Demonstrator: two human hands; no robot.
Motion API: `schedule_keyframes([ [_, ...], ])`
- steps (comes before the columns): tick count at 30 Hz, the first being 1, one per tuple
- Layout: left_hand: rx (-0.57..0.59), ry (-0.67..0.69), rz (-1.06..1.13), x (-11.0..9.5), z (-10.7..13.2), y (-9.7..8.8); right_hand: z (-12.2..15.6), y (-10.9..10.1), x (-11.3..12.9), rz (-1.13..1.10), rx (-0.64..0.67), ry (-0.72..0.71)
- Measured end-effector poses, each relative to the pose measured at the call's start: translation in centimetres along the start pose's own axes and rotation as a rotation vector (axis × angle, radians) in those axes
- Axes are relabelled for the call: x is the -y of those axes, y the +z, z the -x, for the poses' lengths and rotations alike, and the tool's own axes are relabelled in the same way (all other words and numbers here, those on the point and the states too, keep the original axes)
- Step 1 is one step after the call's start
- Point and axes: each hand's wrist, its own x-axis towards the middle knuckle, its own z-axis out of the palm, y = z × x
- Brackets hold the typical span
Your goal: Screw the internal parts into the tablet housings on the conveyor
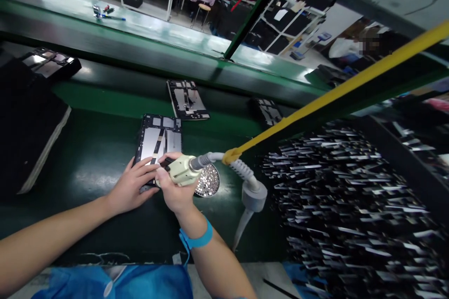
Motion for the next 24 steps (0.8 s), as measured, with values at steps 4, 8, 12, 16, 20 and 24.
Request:
schedule_keyframes([
  [4,0.000,-0.005,0.000,0.0,0.0,0.0,0.1,0.1,-0.1,-0.004,0.015,0.001],
  [8,-0.004,-0.002,0.000,0.0,0.0,0.1,0.1,0.2,-0.2,-0.033,0.027,-0.020],
  [12,0.010,-0.001,-0.019,-0.2,0.2,0.0,0.2,0.1,-0.4,-0.005,0.045,-0.022],
  [16,-0.036,-0.018,-0.136,-0.5,0.1,0.0,0.4,0.1,-1.1,0.012,0.072,-0.042],
  [20,-0.087,0.033,-0.192,-0.7,-0.6,0.0,0.5,0.1,-1.3,0.069,0.091,-0.011],
  [24,-0.063,0.038,-0.236,-1.1,-0.2,-0.4,0.2,-1.0,-0.5,0.038,0.056,0.052],
])
